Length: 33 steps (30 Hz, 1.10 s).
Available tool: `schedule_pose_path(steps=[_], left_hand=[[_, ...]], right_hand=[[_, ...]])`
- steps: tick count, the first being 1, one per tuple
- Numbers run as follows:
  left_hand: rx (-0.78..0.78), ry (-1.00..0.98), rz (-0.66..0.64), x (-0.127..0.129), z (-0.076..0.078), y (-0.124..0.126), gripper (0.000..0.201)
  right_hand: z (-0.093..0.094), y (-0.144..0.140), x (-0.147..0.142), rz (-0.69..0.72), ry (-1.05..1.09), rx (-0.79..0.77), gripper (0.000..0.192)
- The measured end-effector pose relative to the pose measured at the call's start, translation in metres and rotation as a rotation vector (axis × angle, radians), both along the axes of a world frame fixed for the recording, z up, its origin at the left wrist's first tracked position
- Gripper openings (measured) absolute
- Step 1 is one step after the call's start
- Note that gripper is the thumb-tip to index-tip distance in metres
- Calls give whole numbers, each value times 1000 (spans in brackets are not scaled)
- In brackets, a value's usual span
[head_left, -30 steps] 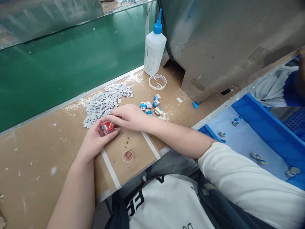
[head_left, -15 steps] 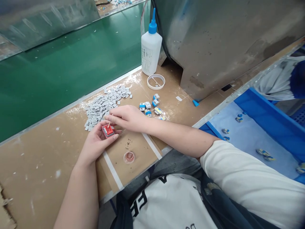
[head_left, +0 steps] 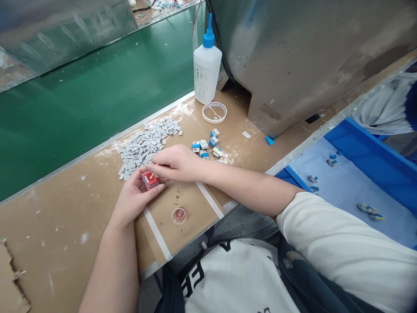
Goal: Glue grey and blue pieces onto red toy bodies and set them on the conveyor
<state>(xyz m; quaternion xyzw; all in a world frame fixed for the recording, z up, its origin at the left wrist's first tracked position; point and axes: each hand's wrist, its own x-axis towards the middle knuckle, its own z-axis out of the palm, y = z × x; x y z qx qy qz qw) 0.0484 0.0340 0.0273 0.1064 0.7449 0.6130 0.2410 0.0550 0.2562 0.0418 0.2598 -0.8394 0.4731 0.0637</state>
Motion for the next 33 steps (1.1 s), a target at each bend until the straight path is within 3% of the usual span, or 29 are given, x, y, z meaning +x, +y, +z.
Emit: schedule_pose_path(steps=[6, 11, 16, 20, 24, 29, 31, 33], left_hand=[[0, 29, -4, 0, -1, 1, 59], [-11, 27, 0, 2, 2, 2, 56], [-13, 36, 2, 4, 5, 5, 57], [-22, 23, 7, 3, 5, 4, 57], [-17, 13, 13, 3, 4, 4, 60], [25, -18, -4, 3, 2, 1, 63], [23, -2, 1, 3, 1, 1, 62], [30, 27, 23, 2, 1, 2, 62]], right_hand=[[2, 0, 1, 58, 3, 65, 44], [5, -1, 1, -17, 15, 143, 48], [5, -1, 2, 68, 17, 120, 46], [4, 0, 2, -6, 30, 137, 47], [1, -2, 2, -21, 47, 39, 46], [1, 0, 1, -108, 31, -253, 51], [4, 4, 0, -36, -4, -325, 54], [10, 10, 2, 167, -38, -275, 55]])
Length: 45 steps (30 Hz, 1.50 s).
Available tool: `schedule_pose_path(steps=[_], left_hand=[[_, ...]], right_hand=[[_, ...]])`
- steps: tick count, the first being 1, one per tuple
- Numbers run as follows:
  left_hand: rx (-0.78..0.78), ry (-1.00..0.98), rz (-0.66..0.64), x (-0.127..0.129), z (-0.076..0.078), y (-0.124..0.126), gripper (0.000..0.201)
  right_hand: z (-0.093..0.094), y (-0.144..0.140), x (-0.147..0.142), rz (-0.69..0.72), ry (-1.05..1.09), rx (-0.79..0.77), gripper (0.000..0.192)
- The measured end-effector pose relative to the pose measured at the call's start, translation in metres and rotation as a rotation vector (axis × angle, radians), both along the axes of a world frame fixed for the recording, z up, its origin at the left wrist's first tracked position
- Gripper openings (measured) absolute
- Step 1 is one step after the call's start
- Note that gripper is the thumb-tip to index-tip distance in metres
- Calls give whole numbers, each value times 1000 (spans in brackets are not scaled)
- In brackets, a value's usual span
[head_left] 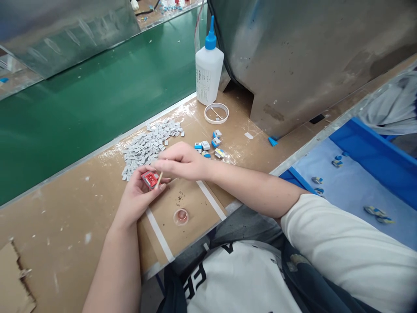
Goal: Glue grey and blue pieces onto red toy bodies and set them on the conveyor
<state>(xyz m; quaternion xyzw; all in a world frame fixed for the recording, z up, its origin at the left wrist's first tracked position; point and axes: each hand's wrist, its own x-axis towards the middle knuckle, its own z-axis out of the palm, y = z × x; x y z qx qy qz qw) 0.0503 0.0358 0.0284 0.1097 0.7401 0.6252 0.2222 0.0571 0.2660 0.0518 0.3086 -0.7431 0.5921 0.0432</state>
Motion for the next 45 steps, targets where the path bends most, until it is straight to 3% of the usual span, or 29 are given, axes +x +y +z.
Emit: schedule_pose_path(steps=[3, 5, 8, 11, 14, 17, 19, 20, 23, 25, 27, 30, 36, 39, 42, 45], left_hand=[[50, 26, 37, -1, 1, 2, 63], [65, 29, 65, -2, 2, 2, 62], [63, 38, 147, -3, 4, 1, 60], [94, 40, 213, -5, 4, -1, 63], [142, 73, 276, -8, 1, 0, 64], [174, 102, 367, -11, -5, 3, 65], [172, 137, 420, -12, -9, 6, 66], [166, 174, 444, -12, -11, 7, 67], [162, 330, 520, -11, -12, 9, 73], [131, 430, 573, -8, -10, 9, 79], [21, 494, 589, -4, -5, 7, 83], [-165, 588, 601, 1, 0, 2, 82], [-359, 857, 543, -2, 0, -9, 73], [-280, 761, 536, -2, 0, -7, 73], [-17, 407, 498, -5, 2, -3, 76], [298, 115, 405, -9, 5, 0, 74]], right_hand=[[5, 2, 6, 377, 72, 246, 52], [3, -3, 10, 510, 134, 433, 49], [-5, -11, 13, 537, 201, 608, 46], [-13, -9, 9, 462, 204, 613, 59], [-18, -3, 5, 237, 196, 389, 64], [-17, -11, 4, -224, 196, -81, 60], [-14, -28, 1, -509, 71, -421, 51], [-11, -39, -2, -572, -55, -575, 46], [-5, -74, -15, -395, -632, -933, 46], [-3, -92, -23, -238, -950, -1071, 54], [-3, -102, -26, -121, -1081, -1141, 60], [-1, -103, -21, -17, -1074, -1167, 66], [19, -75, -10, -65, -1030, -1084, 70], [35, -53, 1, -98, -948, -1152, 68], [44, -26, 32, -186, -763, -1226, 61], [26, 14, 84, -372, -506, -1016, 47]])
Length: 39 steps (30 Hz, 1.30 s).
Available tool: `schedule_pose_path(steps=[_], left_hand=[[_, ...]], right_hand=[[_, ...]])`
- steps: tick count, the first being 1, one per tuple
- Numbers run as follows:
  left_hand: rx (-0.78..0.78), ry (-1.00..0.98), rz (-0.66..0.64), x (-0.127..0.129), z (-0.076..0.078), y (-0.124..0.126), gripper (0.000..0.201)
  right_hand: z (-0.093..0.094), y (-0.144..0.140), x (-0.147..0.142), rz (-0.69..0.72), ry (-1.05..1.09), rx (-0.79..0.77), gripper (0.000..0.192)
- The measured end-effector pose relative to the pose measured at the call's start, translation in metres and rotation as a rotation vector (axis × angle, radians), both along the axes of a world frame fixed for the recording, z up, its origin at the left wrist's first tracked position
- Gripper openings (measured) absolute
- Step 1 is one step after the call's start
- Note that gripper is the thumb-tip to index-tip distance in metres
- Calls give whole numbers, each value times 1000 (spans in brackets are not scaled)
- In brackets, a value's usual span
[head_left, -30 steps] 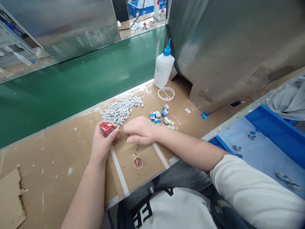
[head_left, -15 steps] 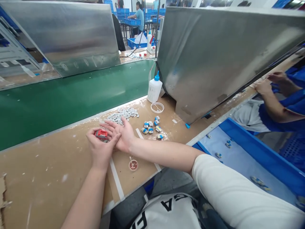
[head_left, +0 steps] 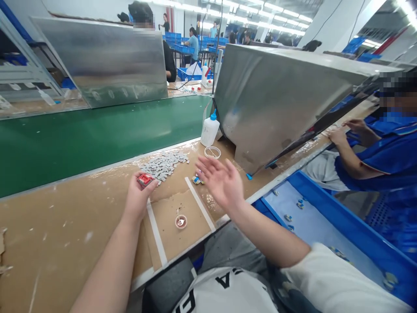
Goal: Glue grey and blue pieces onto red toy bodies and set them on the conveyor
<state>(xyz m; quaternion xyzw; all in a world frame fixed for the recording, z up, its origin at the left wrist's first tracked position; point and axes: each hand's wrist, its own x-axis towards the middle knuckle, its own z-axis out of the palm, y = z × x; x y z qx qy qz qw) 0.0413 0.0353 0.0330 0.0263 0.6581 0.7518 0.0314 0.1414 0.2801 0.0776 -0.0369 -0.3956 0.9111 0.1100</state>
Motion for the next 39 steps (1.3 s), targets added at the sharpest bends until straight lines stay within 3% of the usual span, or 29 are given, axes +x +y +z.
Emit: schedule_pose_path(steps=[2, 5, 8, 11, 15, 19, 23, 25, 27, 29, 33, 36, 39], left_hand=[[133, -48, -77, -1, 1, 0, 73], [225, -77, -161, 2, 0, 1, 72], [271, -99, -219, 5, 0, 1, 73], [280, -113, -248, 7, 0, 2, 72], [253, -123, -254, 8, 0, 4, 74], [178, -140, -262, 10, -1, 10, 74], [83, -128, -293, 12, -4, 16, 74], [33, -103, -306, 13, -6, 16, 74], [-10, -71, -317, 12, -8, 16, 73], [-43, -40, -330, 11, -10, 15, 71], [-110, -4, -364, 10, -13, 13, 67], [-160, 8, -393, 10, -13, 12, 69], [-191, 22, -406, 10, -13, 11, 72]], right_hand=[[-28, 36, 37, -173, 103, 402, 40], [-79, 96, 82, -412, 270, 1199, 27], [-118, 141, 102, -353, 267, 1817, 39], [-138, 158, 102, -256, 177, 2106, 60], [-141, 155, 94, -216, 68, 2189, 70], [-133, 153, 83, -166, -31, 2166, 79], [-119, 146, 63, -240, -22, 1984, 79], [-106, 137, 47, -360, 25, 1829, 70], [-89, 123, 27, -388, 96, 1733, 57], [-71, 108, 3, -209, 220, 1778, 44], [-45, 81, -41, 231, 436, 2046, 34], [-36, 71, -64, 380, 454, 2183, 37], [-31, 67, -77, 489, 440, 2200, 36]])
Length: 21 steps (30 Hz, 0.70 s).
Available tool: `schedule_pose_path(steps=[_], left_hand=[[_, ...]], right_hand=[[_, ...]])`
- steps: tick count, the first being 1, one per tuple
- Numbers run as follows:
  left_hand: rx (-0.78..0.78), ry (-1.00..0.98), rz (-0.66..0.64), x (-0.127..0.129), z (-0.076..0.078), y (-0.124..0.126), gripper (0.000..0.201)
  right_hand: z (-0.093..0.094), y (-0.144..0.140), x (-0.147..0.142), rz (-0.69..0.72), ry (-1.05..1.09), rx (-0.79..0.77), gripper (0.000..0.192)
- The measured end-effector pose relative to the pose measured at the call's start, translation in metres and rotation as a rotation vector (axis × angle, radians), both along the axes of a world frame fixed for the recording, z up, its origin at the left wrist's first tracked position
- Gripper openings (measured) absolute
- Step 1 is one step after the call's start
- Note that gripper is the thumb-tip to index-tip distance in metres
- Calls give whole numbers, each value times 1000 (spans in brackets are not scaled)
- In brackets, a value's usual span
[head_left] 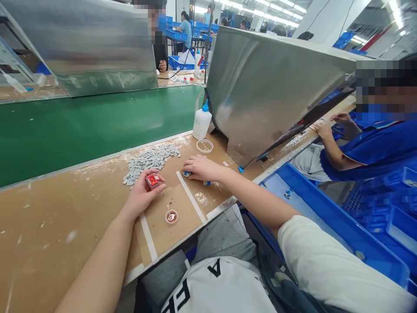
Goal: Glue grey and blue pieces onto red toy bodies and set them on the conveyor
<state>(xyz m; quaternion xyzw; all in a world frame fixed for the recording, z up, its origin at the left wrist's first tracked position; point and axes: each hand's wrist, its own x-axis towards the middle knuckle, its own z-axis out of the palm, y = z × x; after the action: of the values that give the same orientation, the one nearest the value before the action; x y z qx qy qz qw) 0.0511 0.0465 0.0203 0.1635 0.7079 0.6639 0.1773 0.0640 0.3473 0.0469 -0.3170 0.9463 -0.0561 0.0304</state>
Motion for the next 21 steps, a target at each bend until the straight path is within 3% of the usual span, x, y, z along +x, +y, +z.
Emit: schedule_pose_path(steps=[3, 5, 7, 11, 15, 18, 21], left_hand=[[-4, 23, 17, -1, 1, -1, 72], [4, 41, 43, -1, 1, -3, 71], [17, 60, 70, -1, 2, -5, 70], [46, 84, 150, -2, 1, -8, 73], [41, 106, 222, -5, -1, -12, 69], [-44, 157, 246, -6, -2, -14, 68], [-254, 298, 270, -6, -1, -16, 60]], right_hand=[[5, -5, -9, -7, -53, -31, 32], [8, -13, -14, -24, -84, -132, 31], [9, -27, -18, -35, -109, -343, 32], [4, -68, -25, -81, -189, -937, 43], [-12, -100, -32, -166, -444, -1372, 58], [-26, -106, -33, -285, -607, -1500, 72], [-32, -102, -30, -373, -633, -1453, 77]])
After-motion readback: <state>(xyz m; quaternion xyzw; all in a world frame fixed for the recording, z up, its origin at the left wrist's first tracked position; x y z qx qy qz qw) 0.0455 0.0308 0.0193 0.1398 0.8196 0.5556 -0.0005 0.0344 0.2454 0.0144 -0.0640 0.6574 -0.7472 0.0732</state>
